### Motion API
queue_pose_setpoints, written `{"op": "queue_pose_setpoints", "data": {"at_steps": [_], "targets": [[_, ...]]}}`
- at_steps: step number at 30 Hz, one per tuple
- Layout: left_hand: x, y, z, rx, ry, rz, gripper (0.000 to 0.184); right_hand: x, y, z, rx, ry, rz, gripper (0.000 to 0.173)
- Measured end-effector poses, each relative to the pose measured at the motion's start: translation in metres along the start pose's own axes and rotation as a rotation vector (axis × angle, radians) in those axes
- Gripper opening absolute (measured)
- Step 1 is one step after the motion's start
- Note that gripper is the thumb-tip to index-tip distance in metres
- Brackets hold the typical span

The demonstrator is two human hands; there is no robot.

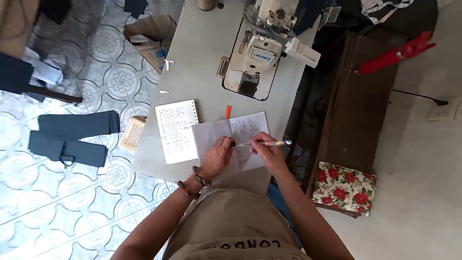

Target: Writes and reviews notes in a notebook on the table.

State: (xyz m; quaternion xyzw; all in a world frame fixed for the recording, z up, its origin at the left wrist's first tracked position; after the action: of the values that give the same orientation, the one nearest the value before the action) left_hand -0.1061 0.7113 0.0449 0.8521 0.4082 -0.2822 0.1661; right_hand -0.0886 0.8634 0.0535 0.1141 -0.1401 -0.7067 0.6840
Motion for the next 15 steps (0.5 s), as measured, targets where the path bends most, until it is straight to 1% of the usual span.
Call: {"op": "queue_pose_setpoints", "data": {"at_steps": [4,6,8,9,11,15], "targets": [[-0.004,0.003,-0.001,-0.023,0.037,0.005,0.023,0.005,0.004,0.01,-0.031,0.047,-0.068,0.01],[-0.002,0.004,-0.002,-0.058,0.045,0.043,0.025,0.006,0.005,0.012,-0.047,0.063,-0.084,0.01],[0.0,0.005,-0.008,-0.039,0.021,0.055,0.028,0.009,0.01,0.012,-0.036,0.105,-0.08,0.011],[-0.004,0.006,-0.014,-0.01,0.015,0.032,0.028,0.013,0.011,0.012,-0.032,0.128,-0.066,0.013],[-0.017,0.008,-0.028,0.042,0.056,-0.023,0.024,0.025,0.014,0.014,-0.022,0.16,-0.024,0.022],[-0.039,0.013,-0.058,0.15,0.193,-0.074,0.022,0.049,0.021,0.014,-0.048,0.161,0.072,0.053]]}}
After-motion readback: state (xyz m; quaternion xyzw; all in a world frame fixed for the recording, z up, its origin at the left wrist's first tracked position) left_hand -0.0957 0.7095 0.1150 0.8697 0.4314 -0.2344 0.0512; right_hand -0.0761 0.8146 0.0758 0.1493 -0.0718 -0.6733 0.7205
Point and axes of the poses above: each hand's wrist, its own y-axis away from the middle knuckle, its own x-axis out of the palm, z = x × y, the point moved 10 cm from there along -y, towards the middle knuckle, and after that the axes turned 7 degrees about x, right-handed, at the moved point
